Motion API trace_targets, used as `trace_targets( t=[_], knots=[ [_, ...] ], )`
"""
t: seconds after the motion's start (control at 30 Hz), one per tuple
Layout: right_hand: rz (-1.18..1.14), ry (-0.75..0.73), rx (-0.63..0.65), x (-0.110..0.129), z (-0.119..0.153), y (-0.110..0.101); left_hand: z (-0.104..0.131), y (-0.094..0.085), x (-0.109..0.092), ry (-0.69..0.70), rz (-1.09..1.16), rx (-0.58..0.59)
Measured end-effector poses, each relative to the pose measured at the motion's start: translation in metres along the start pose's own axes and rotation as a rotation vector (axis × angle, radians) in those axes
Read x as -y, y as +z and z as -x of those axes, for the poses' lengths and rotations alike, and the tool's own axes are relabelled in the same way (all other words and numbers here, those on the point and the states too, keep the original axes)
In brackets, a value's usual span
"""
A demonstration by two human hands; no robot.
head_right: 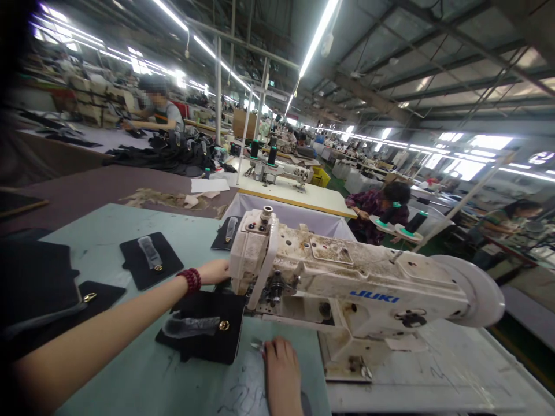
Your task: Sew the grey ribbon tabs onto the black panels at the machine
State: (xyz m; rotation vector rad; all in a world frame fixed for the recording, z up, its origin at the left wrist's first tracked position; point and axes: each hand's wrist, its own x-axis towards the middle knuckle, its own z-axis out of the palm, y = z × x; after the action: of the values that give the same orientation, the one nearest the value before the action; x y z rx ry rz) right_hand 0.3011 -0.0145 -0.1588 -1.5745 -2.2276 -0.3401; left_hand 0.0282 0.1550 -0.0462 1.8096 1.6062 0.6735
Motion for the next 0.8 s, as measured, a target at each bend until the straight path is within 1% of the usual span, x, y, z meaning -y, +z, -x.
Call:
trace_targets(
  t=[0.1,0.2,0.27,0.3,0.37,0.43,0.47,0.53,0.6,0.7,0.77,0.8],
  knots=[
    [-0.047,0.076,-0.003,-0.005,0.002,-0.003,0.014,-0.019,0.019,0.005,0.0,-0.153],
    [-0.204,0.241,0.03,0.004,0.005,-0.023,0.034,-0.032,0.026,0.02,0.011,-0.365],
    [-0.287,0.326,0.074,0.021,0.0,-0.045,0.049,-0.034,0.021,0.049,0.029,-0.509],
    [-0.306,0.336,0.096,0.032,-0.005,-0.057,0.056,-0.034,0.017,0.07,0.038,-0.568],
    [-0.294,0.306,0.151,0.058,-0.024,-0.079,0.068,-0.032,0.007,0.118,0.046,-0.655],
    [-0.226,0.29,0.23,0.083,-0.051,-0.094,0.077,-0.031,-0.001,0.156,0.047,-0.707],
    [-0.184,0.304,0.27,0.094,-0.065,-0.098,0.081,-0.03,-0.003,0.172,0.047,-0.723],
    [-0.121,0.341,0.319,0.112,-0.091,-0.1,0.086,-0.029,-0.007,0.201,0.048,-0.747],
    [-0.104,0.349,0.316,0.123,-0.111,-0.097,0.089,-0.028,-0.008,0.228,0.054,-0.762],
    [-0.105,0.332,0.3,0.132,-0.126,-0.089,0.095,-0.027,-0.006,0.246,0.088,-0.765],
    [-0.098,0.31,0.315,0.132,-0.124,-0.087,0.099,-0.028,-0.003,0.229,0.131,-0.753],
    [-0.094,0.299,0.33,0.129,-0.119,-0.088,0.1,-0.03,-0.003,0.214,0.147,-0.75]
  ],
)
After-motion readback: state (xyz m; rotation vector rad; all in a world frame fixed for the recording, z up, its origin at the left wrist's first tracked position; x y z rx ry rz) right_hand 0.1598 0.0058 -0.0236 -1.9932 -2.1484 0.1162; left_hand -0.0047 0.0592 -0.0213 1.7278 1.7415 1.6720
